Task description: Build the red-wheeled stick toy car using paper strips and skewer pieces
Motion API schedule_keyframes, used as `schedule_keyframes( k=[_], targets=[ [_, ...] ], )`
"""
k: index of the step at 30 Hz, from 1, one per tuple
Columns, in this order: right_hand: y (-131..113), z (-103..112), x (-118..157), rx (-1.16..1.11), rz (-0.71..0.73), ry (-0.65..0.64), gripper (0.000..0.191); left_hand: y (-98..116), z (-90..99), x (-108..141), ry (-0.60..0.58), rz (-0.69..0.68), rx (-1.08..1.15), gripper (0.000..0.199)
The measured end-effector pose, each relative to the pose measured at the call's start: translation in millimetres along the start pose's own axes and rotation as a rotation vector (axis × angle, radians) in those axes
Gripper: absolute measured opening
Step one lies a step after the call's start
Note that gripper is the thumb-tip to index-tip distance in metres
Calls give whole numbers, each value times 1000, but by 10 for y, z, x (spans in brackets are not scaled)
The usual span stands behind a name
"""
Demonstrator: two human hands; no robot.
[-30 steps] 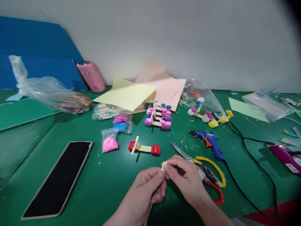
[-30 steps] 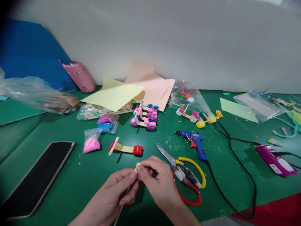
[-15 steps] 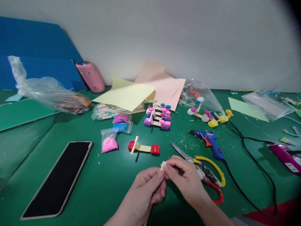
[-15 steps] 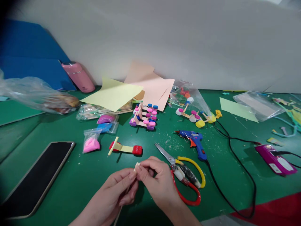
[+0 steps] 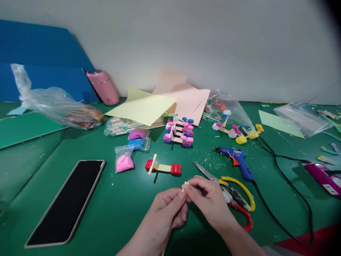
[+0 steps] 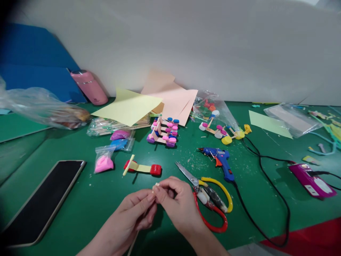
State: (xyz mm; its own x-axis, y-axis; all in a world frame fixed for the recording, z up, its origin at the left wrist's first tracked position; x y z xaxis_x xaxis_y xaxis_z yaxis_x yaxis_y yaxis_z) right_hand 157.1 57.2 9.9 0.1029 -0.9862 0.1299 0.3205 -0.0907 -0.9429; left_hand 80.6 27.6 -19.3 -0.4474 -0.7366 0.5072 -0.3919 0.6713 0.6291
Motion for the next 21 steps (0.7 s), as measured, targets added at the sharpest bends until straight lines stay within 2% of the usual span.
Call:
schedule_keyframes(
  k=[6,12,17,21],
  targets=[
    [27,-10,-55,-118,-97,15,26,-35,-54,-19,-34,33,121,24],
    [84,166,-72,-101,-106,101,25,61,142,-2,84,-31,253,9],
    [109,189,-42,-76,-113,83,25,106,118,-13,7,-70,435,24],
    [80,139,-25,-90,-107,58,24,80,82,-27,-16,-49,421,28]
  ],
)
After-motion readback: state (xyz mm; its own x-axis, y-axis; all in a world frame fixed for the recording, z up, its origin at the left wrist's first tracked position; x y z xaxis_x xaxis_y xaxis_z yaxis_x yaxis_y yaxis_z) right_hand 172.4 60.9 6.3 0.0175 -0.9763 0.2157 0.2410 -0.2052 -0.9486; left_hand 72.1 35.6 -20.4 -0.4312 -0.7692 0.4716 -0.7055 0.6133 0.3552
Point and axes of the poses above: each hand's wrist, its own x-axis away from the middle knuckle, its own z-axis out of the back of the hand, y = z × x, the point moved 10 cm from there along -x, towards the middle knuckle, and after that the axes turned 6 degrees about x, right-handed, at the moved point
